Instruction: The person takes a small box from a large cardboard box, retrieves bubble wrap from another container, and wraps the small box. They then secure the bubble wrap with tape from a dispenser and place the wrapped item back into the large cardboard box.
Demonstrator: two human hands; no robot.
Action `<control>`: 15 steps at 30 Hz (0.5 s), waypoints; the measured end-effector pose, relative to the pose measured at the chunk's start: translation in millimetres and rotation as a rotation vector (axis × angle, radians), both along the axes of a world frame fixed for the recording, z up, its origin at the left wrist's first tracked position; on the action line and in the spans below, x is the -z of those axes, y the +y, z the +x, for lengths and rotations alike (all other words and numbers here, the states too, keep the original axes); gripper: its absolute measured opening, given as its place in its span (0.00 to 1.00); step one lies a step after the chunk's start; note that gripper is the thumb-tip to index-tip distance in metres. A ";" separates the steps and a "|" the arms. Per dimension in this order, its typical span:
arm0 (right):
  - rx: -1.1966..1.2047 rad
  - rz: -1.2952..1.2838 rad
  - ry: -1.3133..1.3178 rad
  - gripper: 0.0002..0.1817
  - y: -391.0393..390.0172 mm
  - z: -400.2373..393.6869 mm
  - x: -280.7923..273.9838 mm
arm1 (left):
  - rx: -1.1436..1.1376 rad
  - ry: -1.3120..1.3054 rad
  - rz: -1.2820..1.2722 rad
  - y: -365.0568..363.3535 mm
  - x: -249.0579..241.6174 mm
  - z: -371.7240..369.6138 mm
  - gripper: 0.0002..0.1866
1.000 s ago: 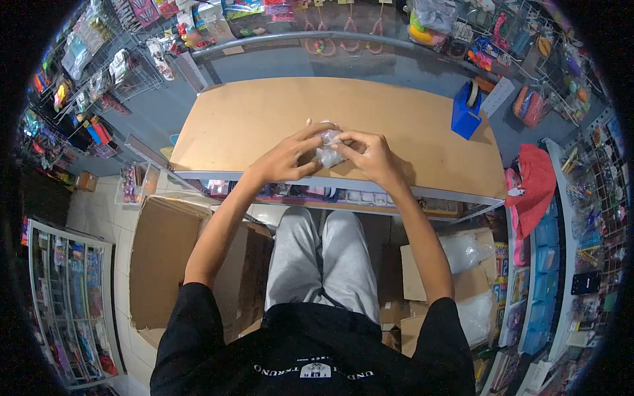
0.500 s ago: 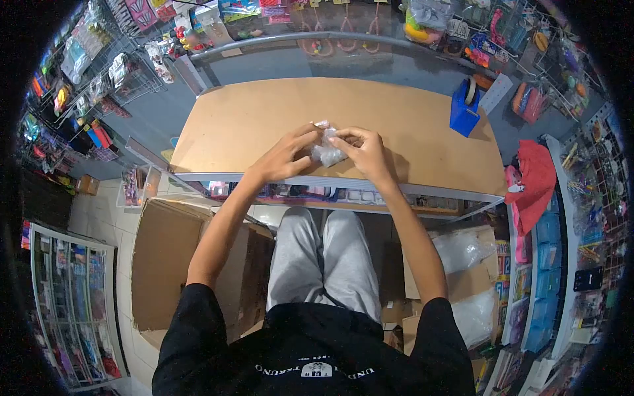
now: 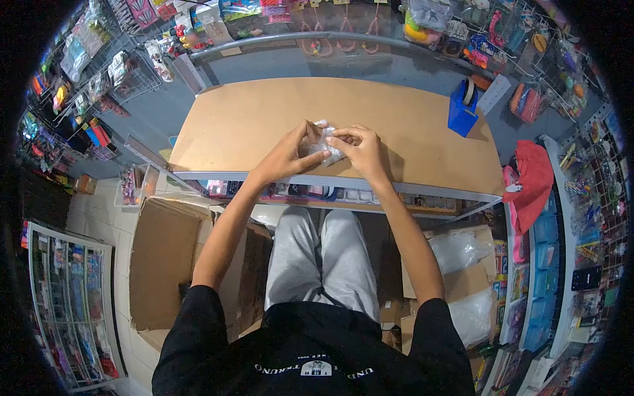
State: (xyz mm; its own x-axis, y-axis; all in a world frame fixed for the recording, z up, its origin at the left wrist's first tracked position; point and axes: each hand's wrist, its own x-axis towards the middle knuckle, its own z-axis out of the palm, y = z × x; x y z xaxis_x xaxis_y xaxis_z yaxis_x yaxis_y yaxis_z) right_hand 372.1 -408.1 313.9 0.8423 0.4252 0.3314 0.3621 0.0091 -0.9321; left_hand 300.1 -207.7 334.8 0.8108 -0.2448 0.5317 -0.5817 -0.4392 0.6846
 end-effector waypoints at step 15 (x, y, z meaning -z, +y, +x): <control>-0.014 -0.012 0.043 0.16 1.7 7.1 -0.7 | 0.025 -0.052 0.049 -0.4 -7.8 -2.4 0.26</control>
